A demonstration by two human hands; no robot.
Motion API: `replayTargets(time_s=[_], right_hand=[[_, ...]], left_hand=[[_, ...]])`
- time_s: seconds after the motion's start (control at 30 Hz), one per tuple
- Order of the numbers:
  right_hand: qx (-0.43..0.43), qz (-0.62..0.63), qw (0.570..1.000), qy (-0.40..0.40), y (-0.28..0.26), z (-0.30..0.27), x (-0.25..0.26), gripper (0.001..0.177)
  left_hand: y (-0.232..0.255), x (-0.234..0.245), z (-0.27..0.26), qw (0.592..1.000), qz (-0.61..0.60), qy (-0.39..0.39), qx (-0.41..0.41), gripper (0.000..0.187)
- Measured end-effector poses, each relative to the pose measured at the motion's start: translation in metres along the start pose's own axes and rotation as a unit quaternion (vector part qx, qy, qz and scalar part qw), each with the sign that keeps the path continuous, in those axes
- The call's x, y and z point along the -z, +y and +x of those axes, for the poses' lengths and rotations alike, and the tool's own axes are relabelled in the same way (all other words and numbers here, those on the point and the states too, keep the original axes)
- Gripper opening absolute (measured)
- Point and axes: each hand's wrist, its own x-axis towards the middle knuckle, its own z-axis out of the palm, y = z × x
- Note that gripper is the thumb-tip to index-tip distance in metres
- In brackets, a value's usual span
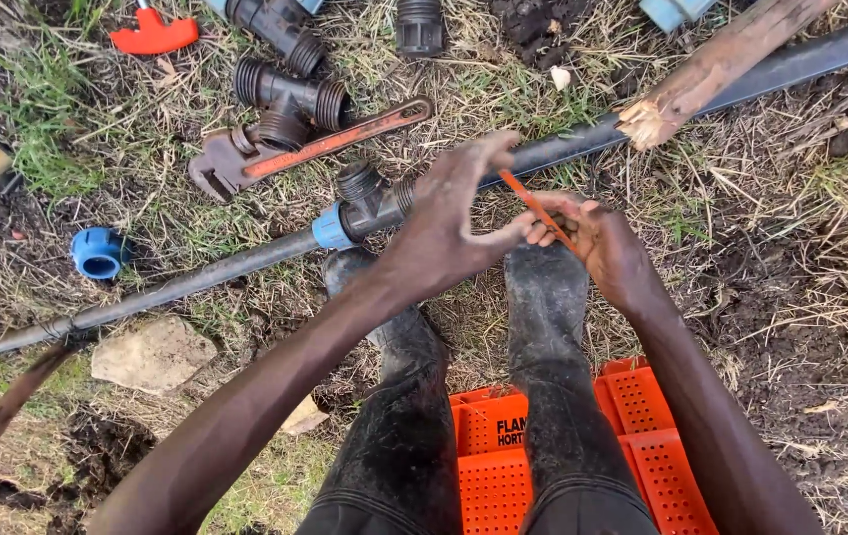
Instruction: The person assembles a section of irrigation pipe by hand. They insert a black threaded connector into a pipe end, then slide a blue compression nut and ring over the pipe. They use an orange plastic strip to mark the pipe before tightening the blue nut to secure the joint.
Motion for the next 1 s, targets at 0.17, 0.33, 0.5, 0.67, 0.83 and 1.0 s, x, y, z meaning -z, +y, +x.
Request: replayTargets(time_s=[0.17,0.33,0.5,0.67,0.83,1.0], right_hand=[[-0.006,0.006,1.000,-0.005,0.015,0.004,0.003,0.061],[0.000,0.001,1.000,-0.015,0.018,0.001,0.009,0.050],[0.007,-0.002,1.000,-0.022,0.019,-0.004,0.014,0.040],[0.013,-0.006,0.999,-0.038,0.021,-0.006,0.014,0.031],[0.028,0.000,0.999,-0.046,0.029,-0.004,0.016,0.028],[0.030,-0.022,0.998,-0.047,0.052,-0.003,0.033,0.030]], left_hand=[[-0.026,-0.030,0.027,0.976,0.143,0.004,-0.162,0.035],[-0.042,-0.036,0.039,0.984,0.078,-0.040,-0.152,0.022],[-0.030,-0.029,0.038,0.987,0.059,-0.040,-0.142,0.020],[-0.025,-0.030,0.032,0.987,0.077,-0.020,-0.140,0.013],[-0.019,-0.023,0.028,0.988,0.068,-0.014,-0.135,0.014],[-0.034,-0.026,0.030,0.989,0.050,-0.006,-0.140,0.012]])
